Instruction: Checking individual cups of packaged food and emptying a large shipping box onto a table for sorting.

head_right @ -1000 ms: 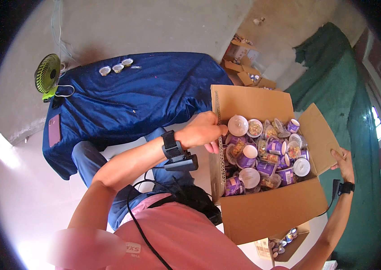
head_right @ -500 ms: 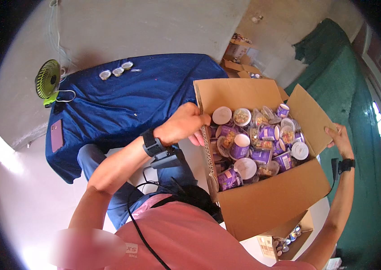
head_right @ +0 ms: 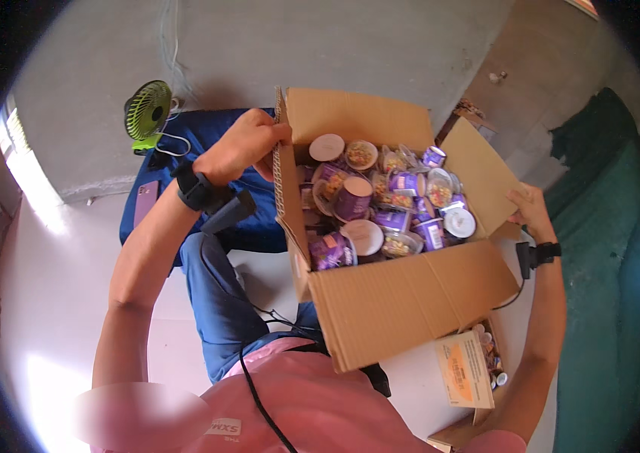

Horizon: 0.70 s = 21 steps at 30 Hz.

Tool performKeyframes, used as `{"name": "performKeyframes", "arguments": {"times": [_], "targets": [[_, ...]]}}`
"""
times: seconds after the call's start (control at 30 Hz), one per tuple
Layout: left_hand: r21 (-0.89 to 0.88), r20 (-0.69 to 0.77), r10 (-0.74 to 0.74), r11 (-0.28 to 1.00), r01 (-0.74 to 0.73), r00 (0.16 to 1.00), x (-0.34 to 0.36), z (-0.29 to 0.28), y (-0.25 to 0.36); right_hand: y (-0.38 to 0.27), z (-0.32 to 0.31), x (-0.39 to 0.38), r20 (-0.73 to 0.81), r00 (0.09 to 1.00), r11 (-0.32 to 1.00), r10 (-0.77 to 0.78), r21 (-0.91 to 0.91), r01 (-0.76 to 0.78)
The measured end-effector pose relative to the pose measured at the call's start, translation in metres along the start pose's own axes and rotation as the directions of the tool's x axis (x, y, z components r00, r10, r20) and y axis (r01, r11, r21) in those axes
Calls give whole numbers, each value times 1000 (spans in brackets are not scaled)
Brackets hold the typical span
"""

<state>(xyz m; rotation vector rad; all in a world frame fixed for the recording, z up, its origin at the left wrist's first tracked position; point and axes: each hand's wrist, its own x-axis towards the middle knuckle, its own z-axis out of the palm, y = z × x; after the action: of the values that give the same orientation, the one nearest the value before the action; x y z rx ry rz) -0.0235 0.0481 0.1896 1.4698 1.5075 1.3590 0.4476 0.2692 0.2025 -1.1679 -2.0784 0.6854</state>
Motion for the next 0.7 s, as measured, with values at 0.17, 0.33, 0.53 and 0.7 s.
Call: {"name": "performKeyframes", "arguments": {"times": [0.17,0.33,0.53,0.7], "targets": [[146,-84,-52,987,64,995,16,-40,-31,-3,68,49,-1,999,987,51,152,-50],[99,-196,-62,992,83,979,39,-72,-51,-15,82,79,15,999,993,-37,113,36],[195,-176,-76,975,110,981,61,-92,-52,-7,75,84,91,994,985,58,157,-72],[251,-147,-175,945,208,974,49,-92,-44,4,76,57,71,992,968,107,222,-121]]}}
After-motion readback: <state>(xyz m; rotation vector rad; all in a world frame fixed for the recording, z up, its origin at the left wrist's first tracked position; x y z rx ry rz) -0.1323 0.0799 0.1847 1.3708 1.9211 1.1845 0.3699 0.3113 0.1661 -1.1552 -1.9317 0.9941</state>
